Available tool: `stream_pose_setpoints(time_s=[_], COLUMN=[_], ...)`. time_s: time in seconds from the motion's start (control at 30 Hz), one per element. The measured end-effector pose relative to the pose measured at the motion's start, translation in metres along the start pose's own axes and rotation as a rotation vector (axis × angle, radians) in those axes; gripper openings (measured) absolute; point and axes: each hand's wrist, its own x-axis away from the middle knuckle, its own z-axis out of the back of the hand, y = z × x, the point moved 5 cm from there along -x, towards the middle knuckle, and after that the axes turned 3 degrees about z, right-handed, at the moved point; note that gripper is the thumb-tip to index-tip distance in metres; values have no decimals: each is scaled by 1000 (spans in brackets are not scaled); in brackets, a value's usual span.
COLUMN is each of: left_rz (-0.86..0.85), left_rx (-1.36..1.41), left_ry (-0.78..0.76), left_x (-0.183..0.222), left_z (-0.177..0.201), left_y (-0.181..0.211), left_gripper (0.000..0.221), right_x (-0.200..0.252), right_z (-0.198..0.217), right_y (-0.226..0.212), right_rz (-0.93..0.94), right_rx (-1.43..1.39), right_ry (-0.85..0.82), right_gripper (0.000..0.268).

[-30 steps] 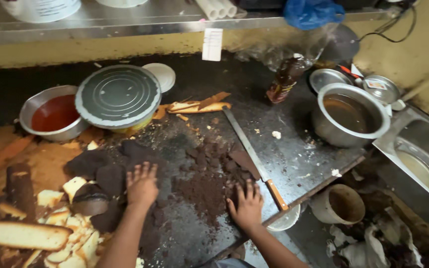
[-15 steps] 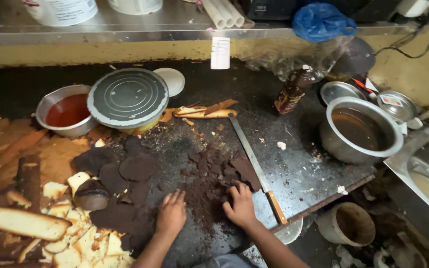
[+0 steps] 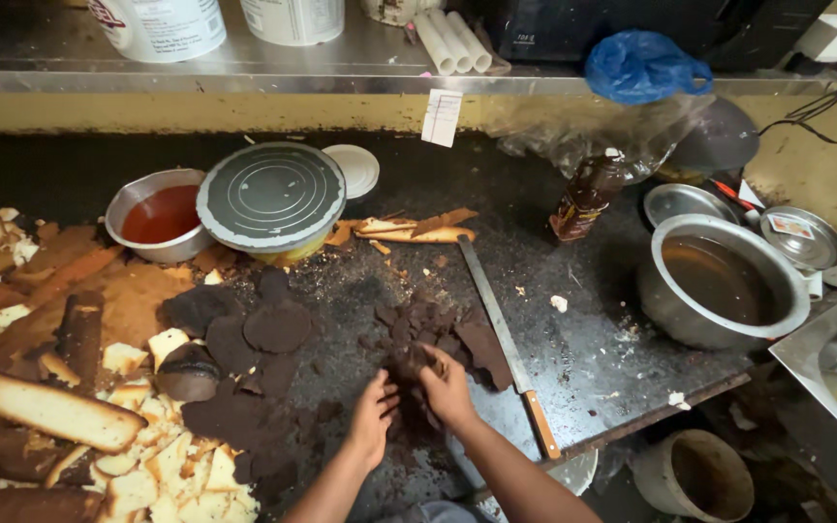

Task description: The person crumbles pieces of dark, burnt bread by hand on a counter near a sink and various containers.

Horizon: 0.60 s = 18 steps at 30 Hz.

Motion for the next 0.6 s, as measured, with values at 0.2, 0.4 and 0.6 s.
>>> stream_pose_setpoints(time_s=[0.2,0.4,0.6], left_rz=[70,62,49], left_rx=[439,711,562], left_ry=[-87,-164,-161], left_x=[51,45,33], left_z=[-65,-64,-69], left_y=[52,75,77], left_gripper=[63,60,49], right_x=[1,25,25], right_z=[-11,-16,-18], right_y=[-69,-144,-182], right_rz=[-122,197,345], right_rx=[-733,-444,122], right_ry=[335,29,168], right_gripper=[13,33,48])
